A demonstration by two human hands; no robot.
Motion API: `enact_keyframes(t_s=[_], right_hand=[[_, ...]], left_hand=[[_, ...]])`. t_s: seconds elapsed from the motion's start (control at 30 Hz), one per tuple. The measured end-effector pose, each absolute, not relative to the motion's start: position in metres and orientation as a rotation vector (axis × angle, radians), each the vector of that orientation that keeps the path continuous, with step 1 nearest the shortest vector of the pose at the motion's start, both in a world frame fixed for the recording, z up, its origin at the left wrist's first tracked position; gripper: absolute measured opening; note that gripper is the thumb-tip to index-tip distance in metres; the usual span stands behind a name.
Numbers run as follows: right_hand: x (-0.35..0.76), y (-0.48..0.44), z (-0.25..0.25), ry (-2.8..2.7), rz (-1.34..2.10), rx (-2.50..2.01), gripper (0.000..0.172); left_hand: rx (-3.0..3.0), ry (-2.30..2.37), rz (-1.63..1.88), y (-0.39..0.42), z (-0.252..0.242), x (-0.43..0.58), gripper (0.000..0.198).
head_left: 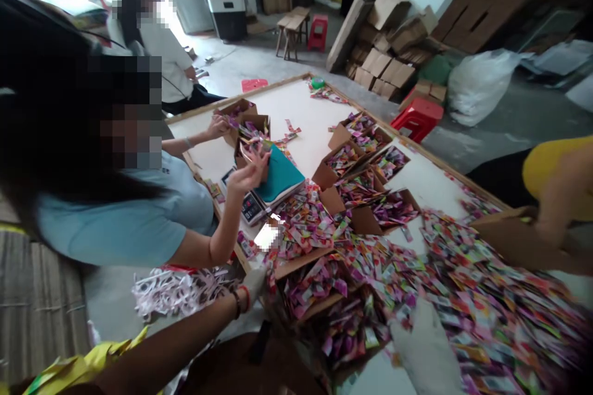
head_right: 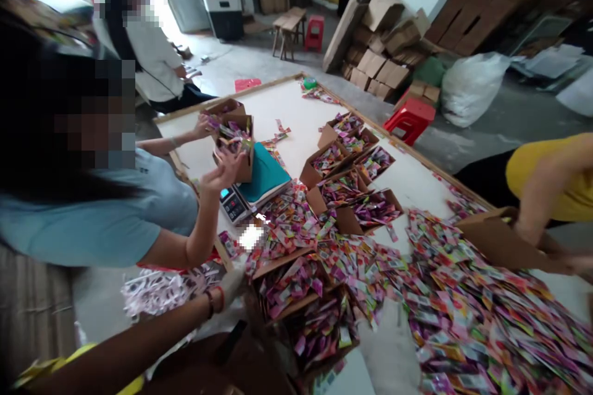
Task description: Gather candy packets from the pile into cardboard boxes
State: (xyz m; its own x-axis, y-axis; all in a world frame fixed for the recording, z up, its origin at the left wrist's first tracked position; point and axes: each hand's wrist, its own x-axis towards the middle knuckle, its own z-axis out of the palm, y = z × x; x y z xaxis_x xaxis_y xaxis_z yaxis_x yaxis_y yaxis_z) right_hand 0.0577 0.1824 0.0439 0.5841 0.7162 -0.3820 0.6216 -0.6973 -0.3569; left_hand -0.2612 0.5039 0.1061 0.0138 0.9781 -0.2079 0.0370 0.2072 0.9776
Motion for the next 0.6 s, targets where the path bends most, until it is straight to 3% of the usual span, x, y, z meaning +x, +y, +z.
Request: enact_keyframes(t_s=[0.1,0.3,0.5,0.6], right_hand=[[0.047,0.24,0.022,-1.369,0.849,-2.567,0.061],[0.037,0.332,-0.03,-1.84,1.245,-2.51,0.026],[0.089,0.335,-0.016,-1.816,1.215,-2.155,0.018],[0.102,0.32,-0.006,-1.563,1.173,-2.134,0.024]], left_hand=[[0.813,1.07,0.999,0.492,0.099,-0.256,0.022],[0.613,0.793,0.97,0.506,0.071,-0.237,0.019],[1.007,0.872,0.738,0.518,0.05,-0.204,0.03],[1.21,1.037,0.642,0.491,0.046,-0.187,0.031]])
